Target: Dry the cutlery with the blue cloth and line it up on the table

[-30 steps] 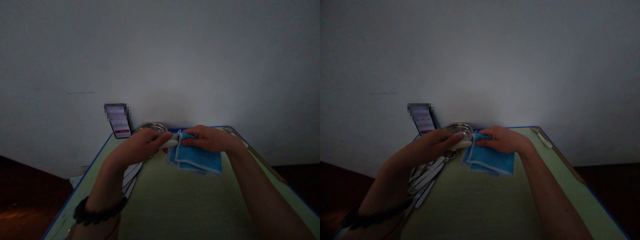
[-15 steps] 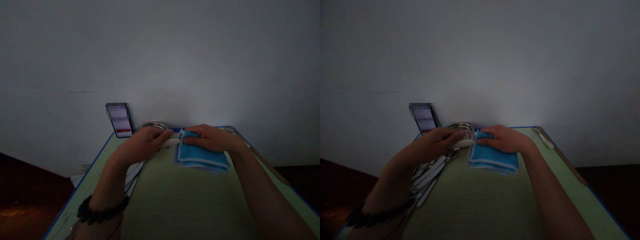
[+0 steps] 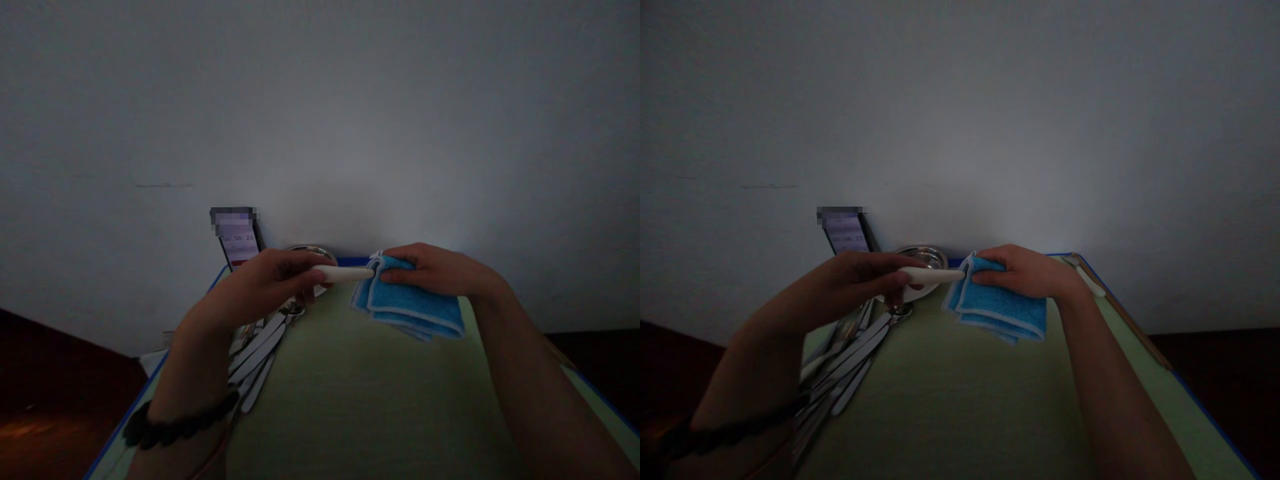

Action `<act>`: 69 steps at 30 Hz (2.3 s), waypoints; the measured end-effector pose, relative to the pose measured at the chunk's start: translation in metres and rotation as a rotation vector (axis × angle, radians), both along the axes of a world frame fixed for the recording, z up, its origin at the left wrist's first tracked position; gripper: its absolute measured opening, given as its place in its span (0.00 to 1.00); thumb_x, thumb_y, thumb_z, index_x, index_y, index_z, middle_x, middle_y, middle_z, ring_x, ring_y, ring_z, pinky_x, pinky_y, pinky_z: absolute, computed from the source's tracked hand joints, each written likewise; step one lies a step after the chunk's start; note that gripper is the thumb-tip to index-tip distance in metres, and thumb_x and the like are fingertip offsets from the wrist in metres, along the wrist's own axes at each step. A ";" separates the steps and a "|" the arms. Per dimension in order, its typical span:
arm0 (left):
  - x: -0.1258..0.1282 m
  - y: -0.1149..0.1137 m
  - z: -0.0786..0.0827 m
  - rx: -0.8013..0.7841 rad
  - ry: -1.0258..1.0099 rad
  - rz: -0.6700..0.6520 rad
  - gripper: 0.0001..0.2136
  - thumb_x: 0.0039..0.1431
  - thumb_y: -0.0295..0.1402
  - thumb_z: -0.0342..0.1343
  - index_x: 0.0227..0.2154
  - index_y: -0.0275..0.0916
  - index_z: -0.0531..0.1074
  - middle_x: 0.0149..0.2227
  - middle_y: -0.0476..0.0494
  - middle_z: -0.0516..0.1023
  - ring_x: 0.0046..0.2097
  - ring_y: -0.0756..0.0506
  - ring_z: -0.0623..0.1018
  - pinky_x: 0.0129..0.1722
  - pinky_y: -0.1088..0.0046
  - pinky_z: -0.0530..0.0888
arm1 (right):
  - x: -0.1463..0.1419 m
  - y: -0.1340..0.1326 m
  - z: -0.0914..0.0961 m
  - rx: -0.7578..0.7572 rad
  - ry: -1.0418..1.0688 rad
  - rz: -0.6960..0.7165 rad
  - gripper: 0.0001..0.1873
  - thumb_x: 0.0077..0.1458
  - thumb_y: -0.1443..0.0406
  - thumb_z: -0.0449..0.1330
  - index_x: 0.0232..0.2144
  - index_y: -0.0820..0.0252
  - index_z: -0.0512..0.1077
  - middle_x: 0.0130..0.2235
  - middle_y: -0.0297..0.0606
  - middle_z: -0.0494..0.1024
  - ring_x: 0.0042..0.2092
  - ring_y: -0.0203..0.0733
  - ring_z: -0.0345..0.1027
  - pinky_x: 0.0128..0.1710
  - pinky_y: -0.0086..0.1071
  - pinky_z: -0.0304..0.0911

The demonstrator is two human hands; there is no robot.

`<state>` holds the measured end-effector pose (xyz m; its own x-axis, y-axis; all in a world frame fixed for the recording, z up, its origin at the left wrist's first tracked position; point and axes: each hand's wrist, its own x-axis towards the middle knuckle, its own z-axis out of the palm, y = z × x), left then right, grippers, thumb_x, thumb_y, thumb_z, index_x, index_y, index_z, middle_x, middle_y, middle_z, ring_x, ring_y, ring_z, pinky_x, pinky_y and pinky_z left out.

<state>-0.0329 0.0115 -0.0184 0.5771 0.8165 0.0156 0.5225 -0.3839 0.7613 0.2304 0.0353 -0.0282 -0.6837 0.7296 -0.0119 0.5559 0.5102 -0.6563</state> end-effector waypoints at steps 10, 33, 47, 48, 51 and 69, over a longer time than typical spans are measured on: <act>0.012 -0.001 0.000 0.062 0.282 -0.030 0.18 0.58 0.47 0.43 0.33 0.39 0.72 0.24 0.51 0.70 0.26 0.51 0.70 0.24 0.79 0.64 | -0.016 -0.003 0.003 0.108 -0.065 0.056 0.15 0.56 0.56 0.50 0.37 0.59 0.70 0.35 0.35 0.75 0.35 0.37 0.68 0.35 0.28 0.60; 0.007 -0.007 0.003 0.016 0.312 -0.062 0.17 0.59 0.45 0.43 0.32 0.38 0.70 0.25 0.51 0.69 0.27 0.51 0.70 0.25 0.78 0.65 | -0.015 -0.002 0.002 0.165 -0.204 -0.067 0.17 0.56 0.55 0.49 0.37 0.60 0.71 0.37 0.41 0.75 0.37 0.42 0.68 0.35 0.31 0.59; 0.023 -0.001 -0.002 0.097 0.285 -0.014 0.18 0.59 0.46 0.42 0.30 0.38 0.69 0.21 0.52 0.70 0.23 0.52 0.69 0.22 0.78 0.62 | -0.023 -0.011 0.013 0.202 -0.107 0.005 0.14 0.56 0.58 0.50 0.33 0.60 0.70 0.32 0.36 0.74 0.32 0.36 0.66 0.31 0.28 0.56; 0.023 0.000 -0.003 0.100 0.281 -0.012 0.17 0.59 0.46 0.42 0.30 0.38 0.69 0.21 0.52 0.70 0.23 0.52 0.69 0.22 0.79 0.62 | -0.023 -0.012 0.013 0.194 -0.106 0.008 0.14 0.56 0.58 0.50 0.33 0.60 0.70 0.31 0.36 0.74 0.31 0.36 0.66 0.31 0.28 0.56; 0.022 0.000 -0.004 0.095 0.278 -0.021 0.17 0.59 0.45 0.42 0.29 0.38 0.69 0.20 0.52 0.69 0.22 0.53 0.69 0.21 0.79 0.62 | -0.023 -0.013 0.016 0.153 -0.111 0.014 0.13 0.55 0.58 0.51 0.33 0.60 0.70 0.30 0.34 0.74 0.30 0.35 0.65 0.29 0.27 0.56; 0.022 0.003 -0.005 0.145 0.284 -0.012 0.14 0.58 0.40 0.45 0.26 0.37 0.69 0.22 0.52 0.71 0.23 0.53 0.69 0.23 0.79 0.61 | -0.022 -0.007 0.012 0.086 -0.185 0.013 0.18 0.53 0.53 0.51 0.33 0.61 0.71 0.32 0.37 0.75 0.31 0.38 0.67 0.28 0.29 0.57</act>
